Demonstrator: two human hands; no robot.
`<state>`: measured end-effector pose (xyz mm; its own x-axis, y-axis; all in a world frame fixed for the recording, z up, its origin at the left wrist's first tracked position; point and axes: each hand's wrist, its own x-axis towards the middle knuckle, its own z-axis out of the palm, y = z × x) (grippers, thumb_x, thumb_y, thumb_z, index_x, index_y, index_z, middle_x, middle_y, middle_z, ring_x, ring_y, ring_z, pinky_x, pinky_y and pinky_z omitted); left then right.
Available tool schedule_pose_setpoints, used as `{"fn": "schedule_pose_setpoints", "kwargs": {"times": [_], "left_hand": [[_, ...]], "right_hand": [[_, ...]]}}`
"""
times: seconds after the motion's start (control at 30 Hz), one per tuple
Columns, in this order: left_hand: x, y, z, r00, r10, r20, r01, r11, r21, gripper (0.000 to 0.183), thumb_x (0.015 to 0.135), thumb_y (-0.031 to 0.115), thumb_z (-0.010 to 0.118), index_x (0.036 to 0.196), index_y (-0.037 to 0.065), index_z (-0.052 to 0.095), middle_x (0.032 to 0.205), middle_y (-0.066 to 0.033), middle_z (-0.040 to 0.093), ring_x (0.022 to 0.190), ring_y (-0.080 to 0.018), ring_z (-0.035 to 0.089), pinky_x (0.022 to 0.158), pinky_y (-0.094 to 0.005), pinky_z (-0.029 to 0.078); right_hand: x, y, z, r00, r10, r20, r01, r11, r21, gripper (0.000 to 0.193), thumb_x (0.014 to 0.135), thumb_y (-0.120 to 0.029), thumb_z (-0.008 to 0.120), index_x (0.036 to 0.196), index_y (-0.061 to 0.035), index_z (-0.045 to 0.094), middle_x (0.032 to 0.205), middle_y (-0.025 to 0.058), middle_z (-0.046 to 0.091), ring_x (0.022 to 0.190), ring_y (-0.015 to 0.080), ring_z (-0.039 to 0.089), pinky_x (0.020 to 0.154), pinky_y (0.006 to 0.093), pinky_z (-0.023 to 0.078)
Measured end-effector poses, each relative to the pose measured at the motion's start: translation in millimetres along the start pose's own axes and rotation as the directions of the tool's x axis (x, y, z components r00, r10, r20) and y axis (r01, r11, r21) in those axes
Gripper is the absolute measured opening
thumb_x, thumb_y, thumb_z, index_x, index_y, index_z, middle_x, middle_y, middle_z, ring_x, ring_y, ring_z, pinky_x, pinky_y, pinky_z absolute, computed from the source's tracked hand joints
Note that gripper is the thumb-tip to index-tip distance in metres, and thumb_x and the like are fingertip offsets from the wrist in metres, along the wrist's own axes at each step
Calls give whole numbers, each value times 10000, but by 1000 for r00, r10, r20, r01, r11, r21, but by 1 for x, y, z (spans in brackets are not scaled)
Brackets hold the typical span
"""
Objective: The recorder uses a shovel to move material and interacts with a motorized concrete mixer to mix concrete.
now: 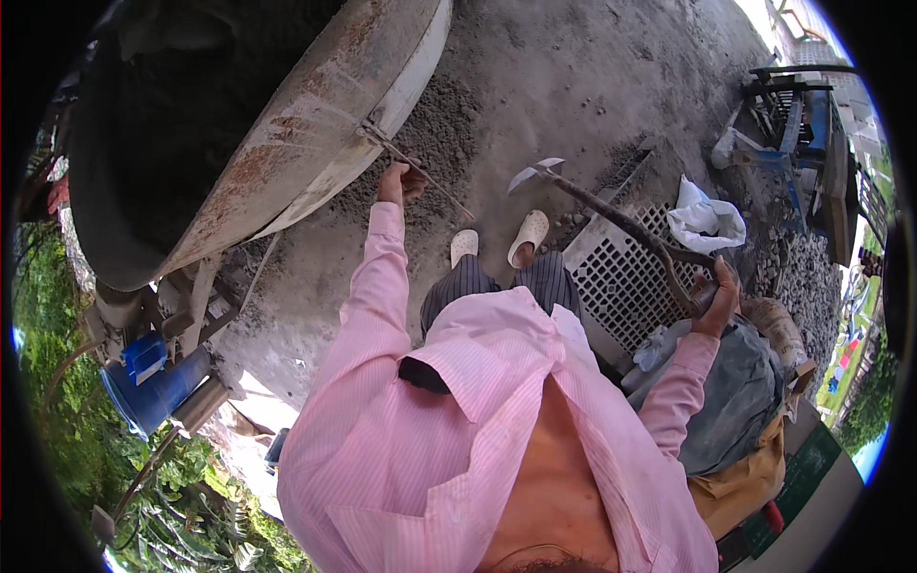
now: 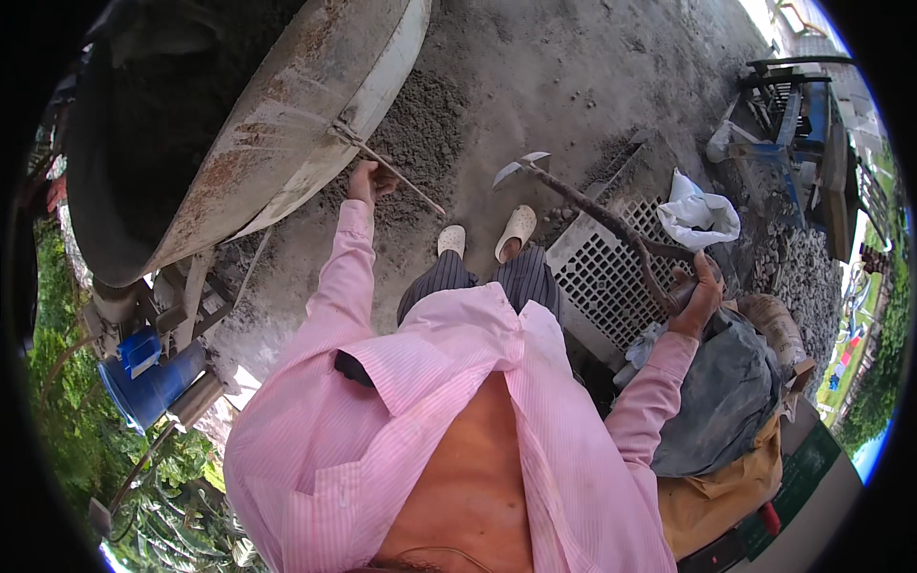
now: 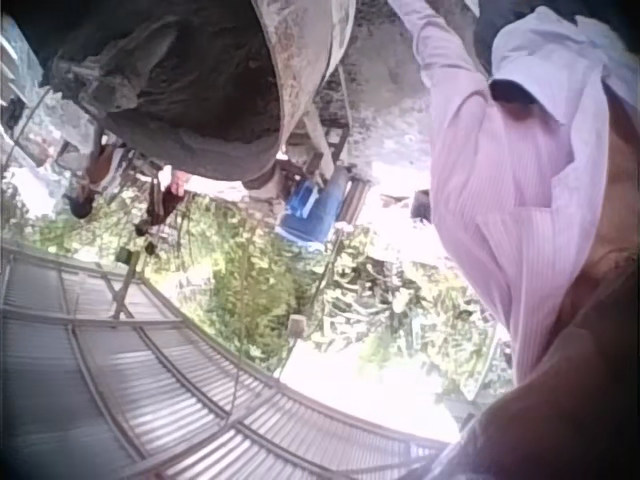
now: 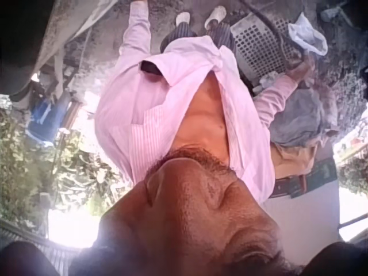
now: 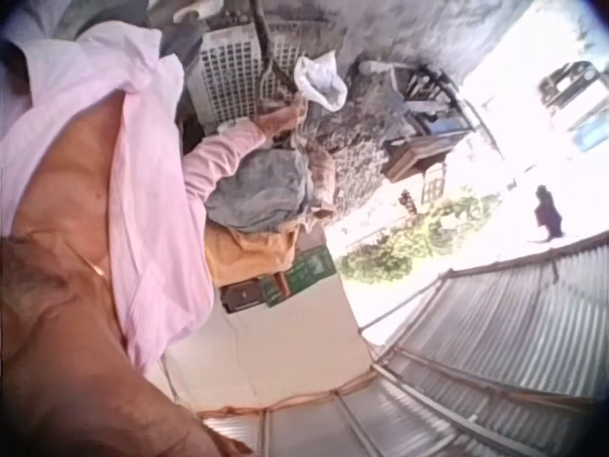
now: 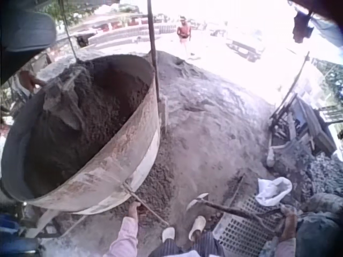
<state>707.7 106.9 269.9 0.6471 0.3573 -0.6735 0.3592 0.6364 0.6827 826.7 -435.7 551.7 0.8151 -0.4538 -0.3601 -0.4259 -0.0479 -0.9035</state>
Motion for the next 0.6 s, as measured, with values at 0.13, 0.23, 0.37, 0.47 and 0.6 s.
{"fn": "schedule_pose_setpoints", "kwargs": {"times": [0.13,0.23,0.37,0.47,0.6], "left_hand": [[-54,48,27,975,173,140,-78,856,-511,600,803,515,508,1043,-14,657,751,-113,622,726,-298,610,788,-521,541],[-65,101,36,907,418,46,-315,750,-581,614,827,531,456,1016,-20,650,791,-131,633,762,-325,612,812,-527,528],[-53,73,82,906,331,-263,-415,812,-410,516,870,448,419,1016,11,649,857,-149,683,805,-312,661,751,-472,556],[-49,-4,195,980,-119,-160,114,993,-41,554,921,542,410,1049,45,621,852,-99,683,773,-268,669,686,-449,558],[-3,-139,379,644,-758,98,729,648,222,1115,742,837,548,1409,-34,350,872,-232,631,655,-346,626,549,-457,477]], "right_hand": [[33,-20,8,997,-21,75,22,1000,-19,284,864,-236,732,1035,-41,616,839,67,657,519,178,614,453,255,493],[74,-47,2,972,175,155,-162,982,-93,246,883,-225,711,1017,-43,613,740,61,629,470,168,576,417,260,465],[118,-54,2,928,47,369,-92,990,105,249,927,-175,660,1115,-22,603,676,32,594,466,128,546,406,234,440],[103,-71,55,865,-1,502,-97,981,168,426,883,-84,647,1265,36,503,674,63,579,455,165,525,441,282,444],[78,-90,114,800,17,600,-179,961,211,483,796,-12,672,1236,34,480,709,82,562,487,205,566,471,321,471]]}}
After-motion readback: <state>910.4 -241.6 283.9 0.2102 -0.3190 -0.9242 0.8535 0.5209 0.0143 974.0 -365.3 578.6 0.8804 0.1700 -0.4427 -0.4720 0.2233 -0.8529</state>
